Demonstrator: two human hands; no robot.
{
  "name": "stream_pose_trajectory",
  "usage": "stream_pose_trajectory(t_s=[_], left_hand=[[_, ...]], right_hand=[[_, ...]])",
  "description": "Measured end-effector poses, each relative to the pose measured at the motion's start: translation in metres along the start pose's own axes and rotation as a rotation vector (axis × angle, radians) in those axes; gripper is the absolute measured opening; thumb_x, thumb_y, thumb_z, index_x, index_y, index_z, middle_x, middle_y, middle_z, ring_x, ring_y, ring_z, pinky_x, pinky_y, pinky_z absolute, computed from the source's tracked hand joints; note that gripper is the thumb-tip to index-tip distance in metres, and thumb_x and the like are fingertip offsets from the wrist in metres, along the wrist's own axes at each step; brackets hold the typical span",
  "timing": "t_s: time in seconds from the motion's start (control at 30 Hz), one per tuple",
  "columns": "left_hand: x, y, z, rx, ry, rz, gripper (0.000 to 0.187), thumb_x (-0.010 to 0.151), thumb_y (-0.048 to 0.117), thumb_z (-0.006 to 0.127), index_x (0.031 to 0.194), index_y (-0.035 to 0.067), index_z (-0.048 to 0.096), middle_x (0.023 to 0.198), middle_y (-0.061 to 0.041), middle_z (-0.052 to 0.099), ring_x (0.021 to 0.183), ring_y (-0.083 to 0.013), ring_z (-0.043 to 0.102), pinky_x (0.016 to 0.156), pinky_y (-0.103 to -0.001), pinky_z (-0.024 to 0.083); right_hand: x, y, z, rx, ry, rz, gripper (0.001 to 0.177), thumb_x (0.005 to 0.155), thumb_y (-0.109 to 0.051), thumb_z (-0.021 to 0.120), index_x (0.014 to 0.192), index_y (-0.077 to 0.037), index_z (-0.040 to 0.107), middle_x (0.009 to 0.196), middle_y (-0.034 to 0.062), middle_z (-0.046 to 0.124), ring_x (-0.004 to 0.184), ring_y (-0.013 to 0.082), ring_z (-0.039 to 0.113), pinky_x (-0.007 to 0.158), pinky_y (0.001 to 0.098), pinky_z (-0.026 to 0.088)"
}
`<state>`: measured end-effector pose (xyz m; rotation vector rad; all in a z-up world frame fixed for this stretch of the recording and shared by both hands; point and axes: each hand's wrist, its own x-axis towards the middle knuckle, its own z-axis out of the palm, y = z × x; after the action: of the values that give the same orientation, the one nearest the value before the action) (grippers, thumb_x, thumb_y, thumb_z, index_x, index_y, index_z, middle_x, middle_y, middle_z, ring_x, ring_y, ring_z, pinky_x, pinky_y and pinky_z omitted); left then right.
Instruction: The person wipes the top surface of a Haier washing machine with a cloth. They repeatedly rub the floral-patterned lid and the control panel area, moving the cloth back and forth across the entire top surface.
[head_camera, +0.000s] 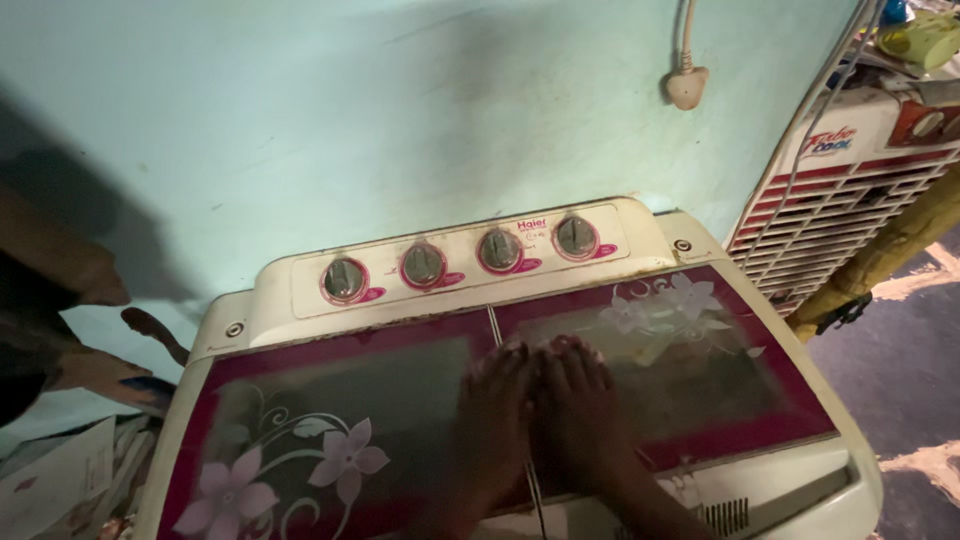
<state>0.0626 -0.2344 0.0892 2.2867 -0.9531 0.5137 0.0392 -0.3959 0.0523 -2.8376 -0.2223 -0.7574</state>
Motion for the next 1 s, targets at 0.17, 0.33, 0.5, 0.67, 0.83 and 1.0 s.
stream_pose_trajectory(t_s=[0.17,0.33,0.5,0.67,0.83,1.0], left_hand=[[-0.019,0.022,-0.009,-0.047,-0.194,-0.110,0.062,0.088,0.011,0.060,0.148,0.000,0.045,0.155,-0.022,0.041,0.144,-0.0434,0.035,0.112,-0.059,0.027],[-0.041,0.037,0.014,0.076,-0.250,-0.164,0.068,0.087,0.018,0.064,0.149,0.002,0.042,0.158,-0.021,0.036,0.146,-0.0452,0.032,0.115,-0.064,0.023],[-0.060,0.039,0.041,0.278,-0.162,-0.065,0.054,0.099,0.029,0.064,0.145,0.003,0.049,0.149,-0.018,0.043,0.140,-0.0386,0.041,0.117,-0.068,0.026],[-0.097,0.034,0.083,0.267,-0.051,-0.033,0.058,0.097,0.033,0.062,0.144,0.002,0.054,0.152,-0.020,0.044,0.138,-0.0411,0.043,0.108,-0.064,0.034],[-0.117,0.028,0.118,0.380,0.092,0.094,0.052,0.102,0.035,0.057,0.142,0.004,0.054,0.152,-0.020,0.047,0.139,-0.0406,0.046,0.108,-0.064,0.037],[-0.114,0.036,0.128,0.356,0.111,0.105,0.049,0.104,0.035,0.055,0.142,0.004,0.054,0.151,-0.020,0.049,0.139,-0.0411,0.048,0.109,-0.065,0.037]], right_hand=[[-0.025,-0.010,-0.024,-0.030,-0.070,-0.054,0.052,0.090,-0.032,0.057,0.133,-0.003,0.056,0.143,0.0216,0.050,0.141,0.0447,0.039,0.115,0.0575,0.030],[-0.056,-0.009,-0.020,-0.067,-0.015,-0.077,0.063,0.084,-0.037,0.058,0.137,-0.002,0.051,0.144,0.0245,0.047,0.140,0.0467,0.037,0.116,0.0592,0.025],[-0.089,0.004,-0.005,-0.043,-0.055,0.012,0.068,0.090,-0.040,0.056,0.145,-0.003,0.043,0.150,0.0252,0.041,0.143,0.0465,0.030,0.115,0.0582,0.021],[-0.115,0.021,0.008,-0.048,0.006,-0.026,0.068,0.090,-0.044,0.056,0.147,-0.008,0.043,0.153,0.0229,0.038,0.143,0.0432,0.032,0.117,0.0562,0.021],[-0.152,0.042,0.036,-0.100,0.171,-0.077,0.058,0.098,-0.043,0.046,0.146,-0.011,0.046,0.156,0.0160,0.040,0.146,0.0343,0.033,0.120,0.0523,0.020],[-0.195,0.095,0.075,-0.262,0.101,-0.156,0.051,0.104,-0.032,0.036,0.149,-0.009,0.047,0.160,0.0174,0.039,0.151,0.0335,0.029,0.122,0.0559,0.014]])
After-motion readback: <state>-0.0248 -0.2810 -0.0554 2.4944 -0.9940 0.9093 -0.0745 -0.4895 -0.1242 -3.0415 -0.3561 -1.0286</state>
